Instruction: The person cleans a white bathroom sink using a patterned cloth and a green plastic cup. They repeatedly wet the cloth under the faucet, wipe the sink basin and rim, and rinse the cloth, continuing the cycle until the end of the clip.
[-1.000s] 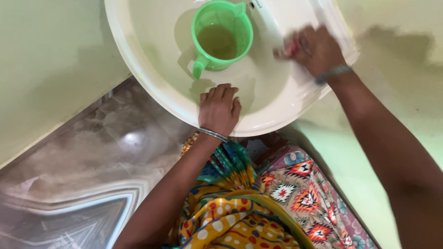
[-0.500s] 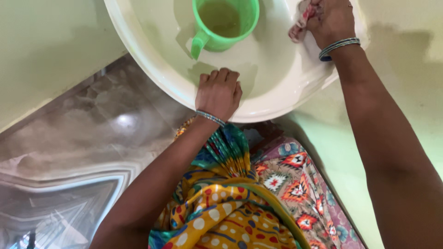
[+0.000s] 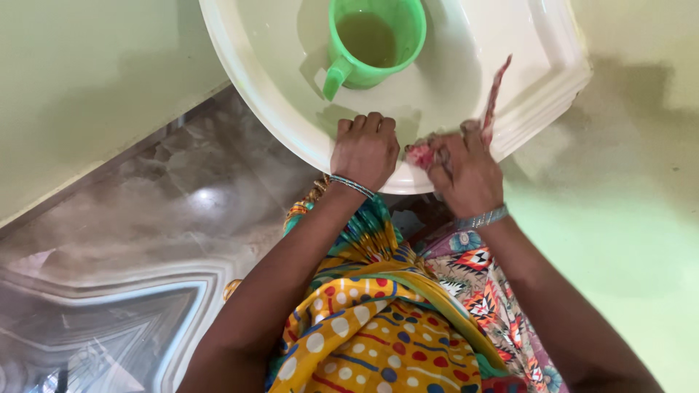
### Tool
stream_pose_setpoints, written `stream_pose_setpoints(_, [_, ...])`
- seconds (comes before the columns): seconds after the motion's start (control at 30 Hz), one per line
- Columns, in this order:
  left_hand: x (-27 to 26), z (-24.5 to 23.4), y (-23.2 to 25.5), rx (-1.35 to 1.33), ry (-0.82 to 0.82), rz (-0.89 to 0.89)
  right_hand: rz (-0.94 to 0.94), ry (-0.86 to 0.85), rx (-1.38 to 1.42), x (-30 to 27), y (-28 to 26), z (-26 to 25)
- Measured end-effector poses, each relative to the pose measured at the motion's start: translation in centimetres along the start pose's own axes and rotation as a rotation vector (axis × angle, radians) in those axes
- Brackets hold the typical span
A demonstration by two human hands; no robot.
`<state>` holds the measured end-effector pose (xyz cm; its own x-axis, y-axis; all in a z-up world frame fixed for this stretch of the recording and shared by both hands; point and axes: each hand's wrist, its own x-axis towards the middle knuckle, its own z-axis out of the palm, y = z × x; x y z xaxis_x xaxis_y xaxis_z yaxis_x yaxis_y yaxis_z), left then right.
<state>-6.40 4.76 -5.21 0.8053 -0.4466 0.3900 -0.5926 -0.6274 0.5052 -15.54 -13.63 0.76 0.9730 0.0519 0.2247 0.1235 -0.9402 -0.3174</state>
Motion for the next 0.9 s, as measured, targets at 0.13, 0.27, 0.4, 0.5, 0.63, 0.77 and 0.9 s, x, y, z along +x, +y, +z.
stream_pose_setpoints(0.13, [0.3, -0.1, 0.1, 0.022, -0.013, 0.018, 0.031, 0.037, -0.054, -0.9, 1.5, -0.5])
stream_pose_setpoints(0.27, [0.1, -0.2, 0.1, 0.0, -0.014, 0.02, 0.062, 0.093, -0.213, -0.7, 6.8, -0.9])
stream_pose_setpoints(0.4, [0.0, -0.2, 0.1, 0.009, -0.015, 0.02, 0.117, 0.273, 0.074, 0.1, 12.5, -0.3])
stream_pose_setpoints(0.5, [0.3, -0.4, -0.1, 0.008, -0.033, 0.025, 0.221, 0.466, 0.065, 1.7, 18.1, -1.3])
stream_pose_setpoints(0.63, [0.2, -0.2, 0.0, 0.021, -0.057, 0.04, 0.197, 0.677, 0.334, 3.2, 21.7, 1.4])
stream_pose_setpoints(0.77, [0.3, 0.0, 0.0, 0.006, -0.086, 0.012, 0.494, 0.742, 0.447, 0.2, 18.0, 3.8])
stream_pose_setpoints(0.9, [1.0, 0.3, -0.3, -0.038, -0.138, -0.097, 0.176, 0.686, 0.183, -4.1, 8.4, 5.9])
